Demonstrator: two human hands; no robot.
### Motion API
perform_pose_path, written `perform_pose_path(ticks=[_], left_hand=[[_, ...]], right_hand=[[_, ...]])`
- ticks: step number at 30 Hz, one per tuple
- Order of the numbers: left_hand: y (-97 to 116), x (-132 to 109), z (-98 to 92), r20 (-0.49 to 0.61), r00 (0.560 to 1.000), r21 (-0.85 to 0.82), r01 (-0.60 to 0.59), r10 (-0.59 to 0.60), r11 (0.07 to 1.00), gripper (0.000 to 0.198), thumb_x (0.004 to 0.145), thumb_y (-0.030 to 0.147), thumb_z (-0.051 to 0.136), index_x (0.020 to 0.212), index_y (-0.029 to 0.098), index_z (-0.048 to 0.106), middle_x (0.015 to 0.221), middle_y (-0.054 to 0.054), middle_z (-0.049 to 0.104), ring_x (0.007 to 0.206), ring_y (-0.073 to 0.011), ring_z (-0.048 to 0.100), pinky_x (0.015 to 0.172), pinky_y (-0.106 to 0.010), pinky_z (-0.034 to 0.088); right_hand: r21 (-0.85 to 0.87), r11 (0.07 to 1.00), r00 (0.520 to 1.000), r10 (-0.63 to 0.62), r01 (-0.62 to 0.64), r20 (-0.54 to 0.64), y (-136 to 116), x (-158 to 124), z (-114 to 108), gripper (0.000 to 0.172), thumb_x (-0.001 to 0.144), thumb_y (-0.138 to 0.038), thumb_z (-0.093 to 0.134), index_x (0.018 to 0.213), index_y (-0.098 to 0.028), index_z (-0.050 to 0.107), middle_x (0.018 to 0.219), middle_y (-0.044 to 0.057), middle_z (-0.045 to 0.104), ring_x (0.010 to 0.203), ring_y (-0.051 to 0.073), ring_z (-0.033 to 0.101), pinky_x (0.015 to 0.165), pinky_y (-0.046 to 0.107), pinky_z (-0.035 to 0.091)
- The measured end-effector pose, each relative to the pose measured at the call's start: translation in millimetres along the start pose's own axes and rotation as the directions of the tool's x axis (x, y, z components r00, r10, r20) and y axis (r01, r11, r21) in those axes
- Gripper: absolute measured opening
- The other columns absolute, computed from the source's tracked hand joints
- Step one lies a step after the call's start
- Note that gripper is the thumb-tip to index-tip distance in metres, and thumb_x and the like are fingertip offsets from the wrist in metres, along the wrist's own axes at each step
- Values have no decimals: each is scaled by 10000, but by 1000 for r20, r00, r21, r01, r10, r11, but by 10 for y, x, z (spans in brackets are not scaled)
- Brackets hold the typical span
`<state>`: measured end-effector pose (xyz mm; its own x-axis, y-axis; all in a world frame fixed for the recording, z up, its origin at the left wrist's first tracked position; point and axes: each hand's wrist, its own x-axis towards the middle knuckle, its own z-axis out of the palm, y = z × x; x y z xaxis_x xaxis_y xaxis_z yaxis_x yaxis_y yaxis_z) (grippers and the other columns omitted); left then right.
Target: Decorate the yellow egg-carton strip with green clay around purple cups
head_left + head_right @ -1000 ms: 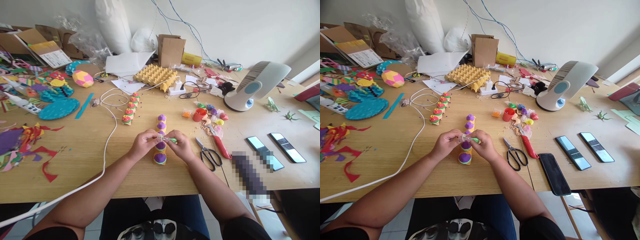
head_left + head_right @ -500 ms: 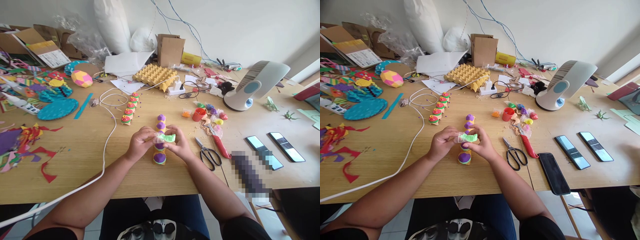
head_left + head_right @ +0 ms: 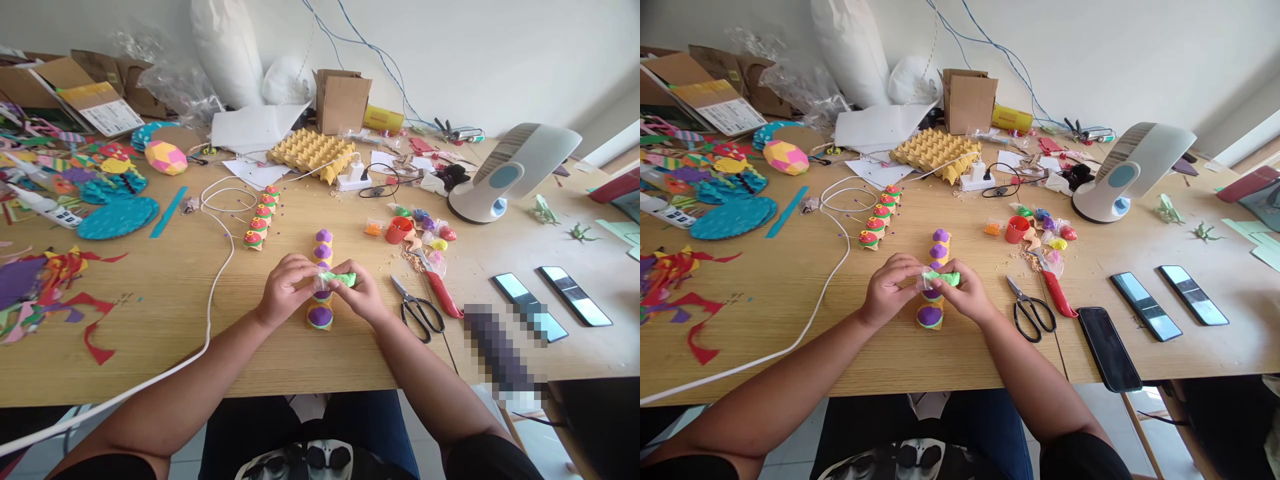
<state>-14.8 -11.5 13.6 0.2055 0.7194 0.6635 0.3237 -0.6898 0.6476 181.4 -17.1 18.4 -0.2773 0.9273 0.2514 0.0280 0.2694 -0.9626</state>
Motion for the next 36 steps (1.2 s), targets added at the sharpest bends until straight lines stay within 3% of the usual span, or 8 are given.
perform_pose_path(ticks=[6,11,17,21,25,30,36], left_hand=[[15,-20,13,14,1000,-49,-3,3,999,211,818,342,767,994,228,742,974,-77,754,971,-229,638,903,-417,520],[17,-5,11,24,1000,-59,21,-20,998,221,809,354,774,986,227,735,964,-77,743,971,-232,636,903,-416,516],[-6,5,-6,46,999,-27,-18,19,999,173,810,250,777,978,244,737,1017,-62,733,1019,-217,625,926,-409,510],[-24,3,0,30,997,-34,-69,70,997,92,814,200,769,885,244,731,1013,-46,730,1032,-204,626,923,-407,524],[-20,13,-6,1,994,39,-111,111,993,78,809,199,774,858,237,727,986,-37,744,1031,-202,621,925,-410,527],[-2,12,-20,-20,994,152,-99,104,983,170,836,240,753,1005,257,747,1058,-47,738,1091,-218,607,988,-445,508],[7,-1,-13,-38,996,171,-73,81,982,203,849,262,740,1052,274,737,1109,-41,727,1140,-228,600,1027,-459,495]], right_hand=[[94,994,998,54,-57,39,-19,0,-20,367,817,-538,737,857,-200,597,773,4,622,682,139,583,627,269,490],[58,998,1000,27,-28,12,-29,-4,1,348,826,-524,732,866,-210,586,785,-8,596,676,126,539,635,262,481],[89,995,996,-58,52,69,-50,3,1,330,887,-494,676,1065,-231,584,959,41,653,843,174,632,751,314,546],[91,995,995,-48,41,84,-41,13,-10,299,907,-483,653,1054,-222,632,1017,63,685,906,188,661,795,329,561],[60,998,999,-5,2,42,-24,18,-2,299,871,-481,701,1002,-215,665,984,58,702,875,179,664,783,319,560],[67,998,1000,15,-14,-15,-8,23,5,301,851,-493,718,938,-213,648,893,36,690,761,156,644,701,297,546],[35,999,999,16,-14,-47,-5,32,3,317,841,-502,724,893,-204,631,829,22,661,708,139,613,661,276,519]])
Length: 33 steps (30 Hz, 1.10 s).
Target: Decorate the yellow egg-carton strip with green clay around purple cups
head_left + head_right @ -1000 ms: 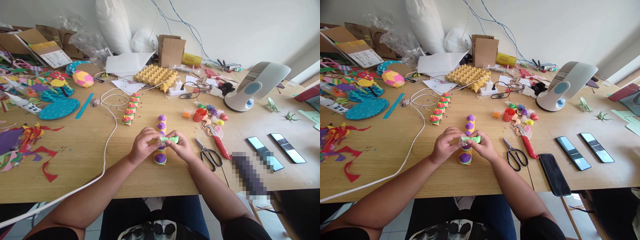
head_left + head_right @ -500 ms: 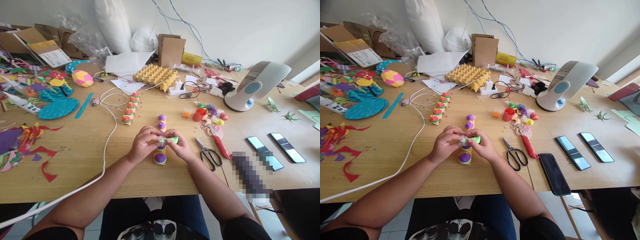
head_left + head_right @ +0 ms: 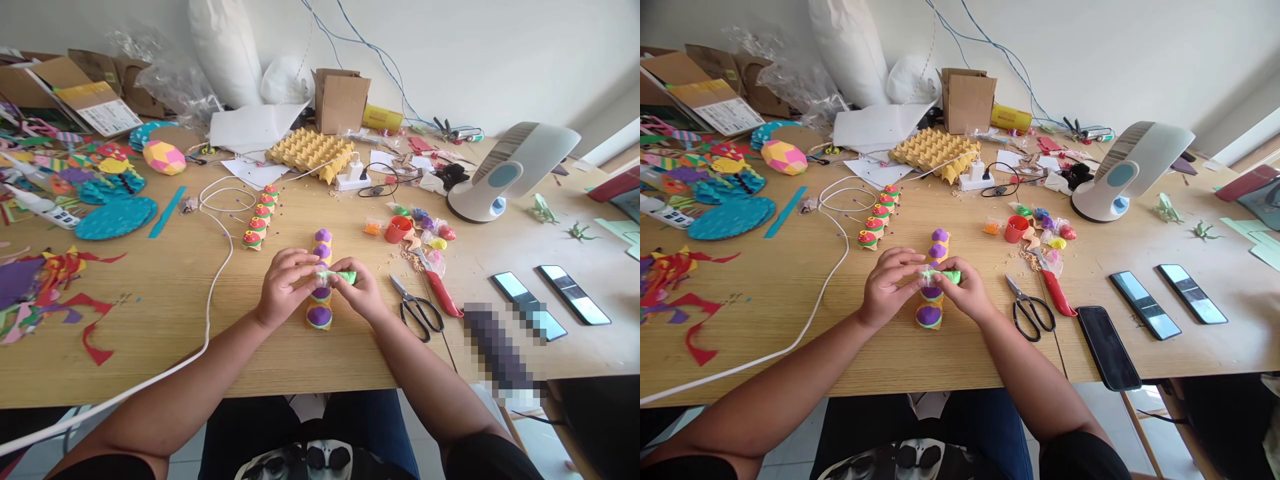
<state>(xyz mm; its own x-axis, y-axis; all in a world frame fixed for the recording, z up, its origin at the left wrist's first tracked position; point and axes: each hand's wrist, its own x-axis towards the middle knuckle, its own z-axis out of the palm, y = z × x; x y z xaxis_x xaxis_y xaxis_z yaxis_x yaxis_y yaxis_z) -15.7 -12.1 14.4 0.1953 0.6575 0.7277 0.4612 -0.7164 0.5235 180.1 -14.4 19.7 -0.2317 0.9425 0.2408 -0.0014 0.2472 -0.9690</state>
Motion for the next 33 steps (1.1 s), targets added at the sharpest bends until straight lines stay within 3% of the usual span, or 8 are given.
perform_pose_path(ticks=[5,9,15,23,33], left_hand=[[-13,23,-1,-51,995,-69,86,-90,994,161,835,258,753,987,231,708,1078,-54,718,1097,-224,631,1032,-462,490],[-28,29,2,-21,994,-89,103,-105,991,51,845,259,738,867,225,706,1049,-60,706,1115,-229,622,1028,-460,491],[-32,16,7,-24,992,-54,119,-120,991,53,840,266,746,874,232,723,1069,-57,698,1120,-230,610,1037,-461,481],[-78,0,27,44,991,-3,123,-123,992,200,849,325,738,1045,289,755,1121,-43,710,1152,-234,583,1070,-469,461],[-68,10,30,108,986,-60,137,-130,989,207,853,349,729,1042,271,764,1157,-64,710,1198,-250,565,1071,-478,461]], right_hand=[[88,994,998,59,-59,0,43,-1,12,323,863,-512,693,910,-212,584,792,12,642,673,142,639,626,279,529],[74,996,998,58,-57,-6,81,0,10,317,871,-510,684,914,-215,576,792,11,639,670,144,644,630,285,529],[-63,998,999,18,-21,-37,59,16,-5,311,876,-511,675,926,-214,596,800,19,642,711,157,617,648,287,477],[-145,987,997,-70,65,-29,58,22,-4,244,885,-448,679,910,-212,625,811,15,620,695,146,539,649,285,439],[-186,966,984,-179,177,5,82,38,-12,188,910,-413,661,895,-225,656,910,52,682,851,191,629,811,346,498]])
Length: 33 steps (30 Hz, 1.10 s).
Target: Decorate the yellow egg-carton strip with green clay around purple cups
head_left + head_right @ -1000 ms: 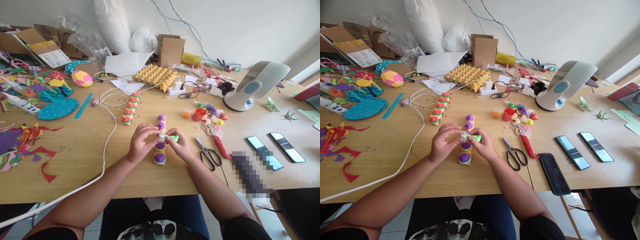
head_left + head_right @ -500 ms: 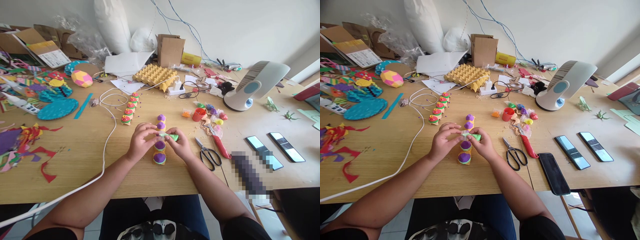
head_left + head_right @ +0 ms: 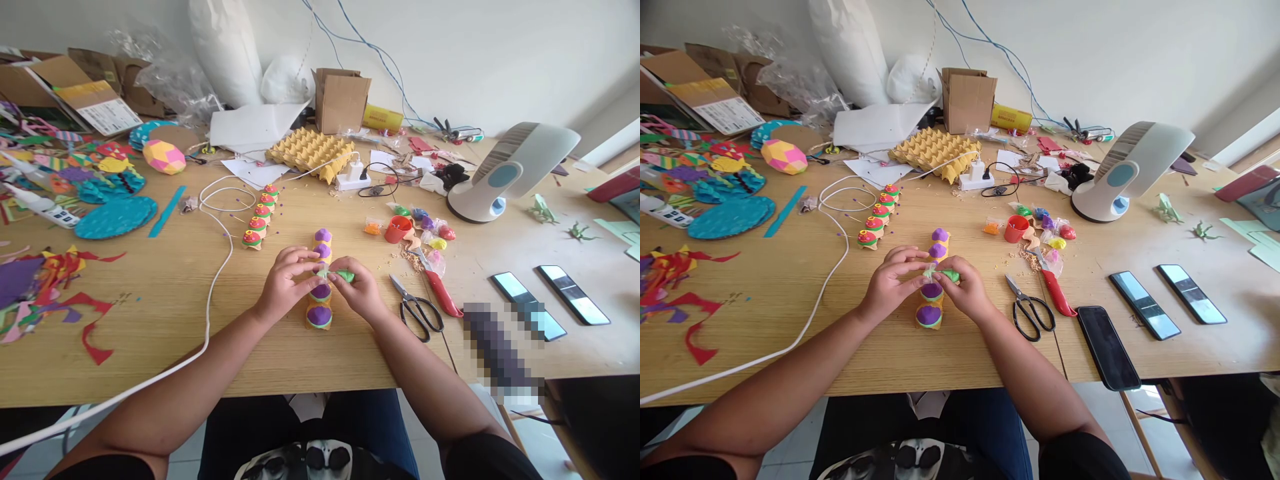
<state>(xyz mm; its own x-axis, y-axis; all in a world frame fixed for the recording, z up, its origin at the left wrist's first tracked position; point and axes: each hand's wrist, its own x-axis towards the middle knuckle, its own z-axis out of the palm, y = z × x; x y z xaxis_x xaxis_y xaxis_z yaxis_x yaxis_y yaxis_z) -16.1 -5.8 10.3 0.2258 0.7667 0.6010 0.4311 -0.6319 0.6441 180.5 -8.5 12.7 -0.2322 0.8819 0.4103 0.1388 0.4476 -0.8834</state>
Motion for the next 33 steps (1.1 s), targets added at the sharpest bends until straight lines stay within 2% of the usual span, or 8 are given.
perform_pose_path(ticks=[7,19,27,33], left_hand=[[14,-2,29,19,1000,-2,-6,6,1000,204,862,312,721,1054,254,752,1139,-79,719,1173,-249,586,1038,-475,481],[24,7,13,-52,990,55,-125,128,991,179,832,228,750,1009,253,741,1053,-54,737,1139,-233,600,1023,-467,498],[40,6,-12,-77,989,96,-120,128,988,110,841,244,743,950,254,757,995,-50,739,1109,-230,603,998,-457,512],[42,10,-2,-52,996,102,-64,70,993,181,858,308,728,1034,273,754,1106,-59,724,1173,-247,580,1042,-492,484]], right_hand=[[19,1000,1000,21,-21,9,-12,5,-8,209,906,-437,659,879,-230,650,923,57,681,879,203,632,840,371,510],[86,996,998,-27,23,53,-30,3,-27,166,905,-392,665,889,-228,645,933,60,664,925,208,632,881,383,506],[88,996,999,-19,15,42,-29,2,-4,153,920,-384,642,920,-232,625,967,61,647,946,208,621,875,370,497],[56,998,1000,-2,1,24,-33,-4,-10,137,922,-363,642,970,-240,607,972,51,620,902,196,592,835,353,481]])
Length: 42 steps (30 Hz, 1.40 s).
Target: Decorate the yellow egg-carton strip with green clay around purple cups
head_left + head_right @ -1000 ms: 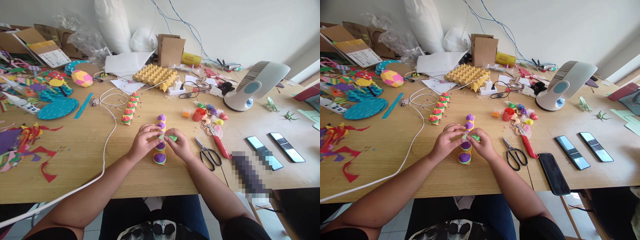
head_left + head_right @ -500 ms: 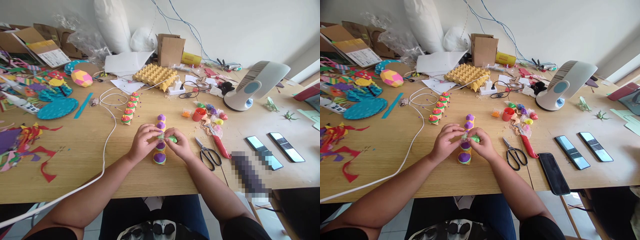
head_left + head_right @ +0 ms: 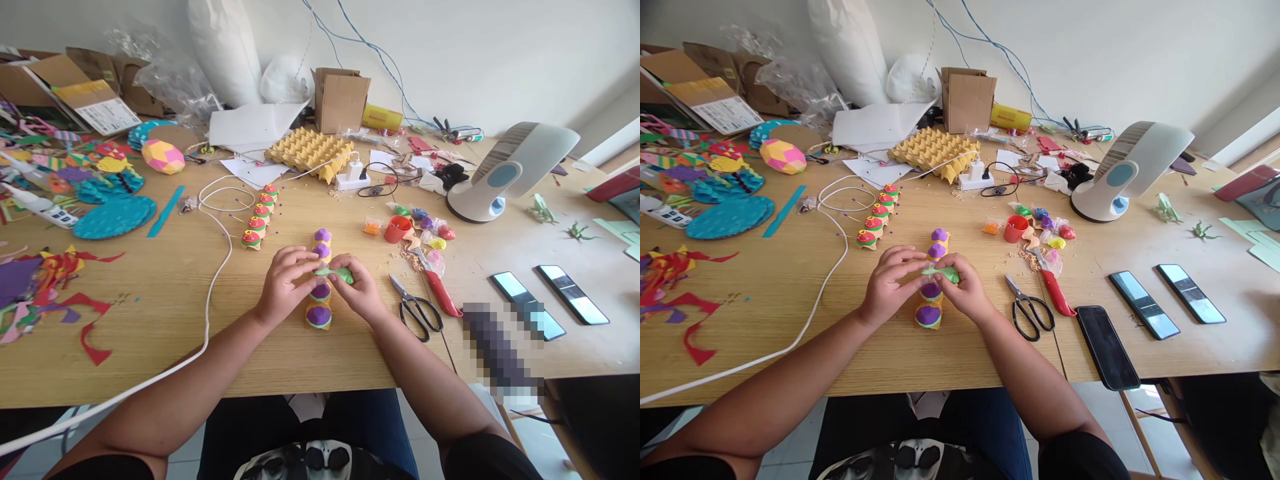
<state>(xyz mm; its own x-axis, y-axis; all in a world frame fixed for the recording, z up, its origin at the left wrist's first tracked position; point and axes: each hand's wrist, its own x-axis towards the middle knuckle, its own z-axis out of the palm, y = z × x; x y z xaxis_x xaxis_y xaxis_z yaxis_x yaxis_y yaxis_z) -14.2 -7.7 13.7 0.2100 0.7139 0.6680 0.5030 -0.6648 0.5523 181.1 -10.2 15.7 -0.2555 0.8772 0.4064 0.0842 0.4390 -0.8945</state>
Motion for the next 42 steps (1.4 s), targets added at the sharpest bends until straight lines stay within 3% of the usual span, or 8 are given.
perform_pose_path(ticks=[7,15,24,37,42], left_hand=[[-21,-9,19,32,999,-54,-21,22,998,209,846,310,741,1054,284,749,1190,-62,696,1228,-253,548,1067,-498,464],[-32,-27,14,58,998,-35,-23,25,999,198,850,317,736,1045,279,740,1207,-62,690,1251,-258,533,1082,-506,448],[5,-17,-47,-2,997,25,-78,78,997,126,843,305,743,968,291,752,1079,-42,718,1197,-250,560,1046,-486,475],[33,-1,-59,-65,996,-9,-68,68,998,73,843,239,722,916,241,730,1023,-51,713,1139,-241,585,1031,-473,484],[27,3,-41,-55,998,-90,7,-12,996,55,846,259,709,889,225,717,1027,-60,712,1136,-239,590,1055,-470,461]], right_hand=[[-72,991,994,-109,110,18,-44,19,-19,111,936,-349,620,975,-246,604,987,67,598,983,223,574,911,399,474],[-85,989,992,-115,119,49,-73,20,-16,144,943,-392,605,972,-251,601,980,72,614,1006,235,575,924,419,478],[107,988,993,106,-110,47,-59,-38,14,262,893,-439,676,1033,-234,591,990,48,645,868,181,612,775,321,511],[40,991,991,130,-131,24,-57,-27,15,238,871,-429,701,969,-214,671,926,31,707,799,156,631,736,286,506],[21,996,996,91,-91,6,-32,-25,9,223,883,-407,686,967,-201,673,917,34,707,785,149,628,728,276,499]])
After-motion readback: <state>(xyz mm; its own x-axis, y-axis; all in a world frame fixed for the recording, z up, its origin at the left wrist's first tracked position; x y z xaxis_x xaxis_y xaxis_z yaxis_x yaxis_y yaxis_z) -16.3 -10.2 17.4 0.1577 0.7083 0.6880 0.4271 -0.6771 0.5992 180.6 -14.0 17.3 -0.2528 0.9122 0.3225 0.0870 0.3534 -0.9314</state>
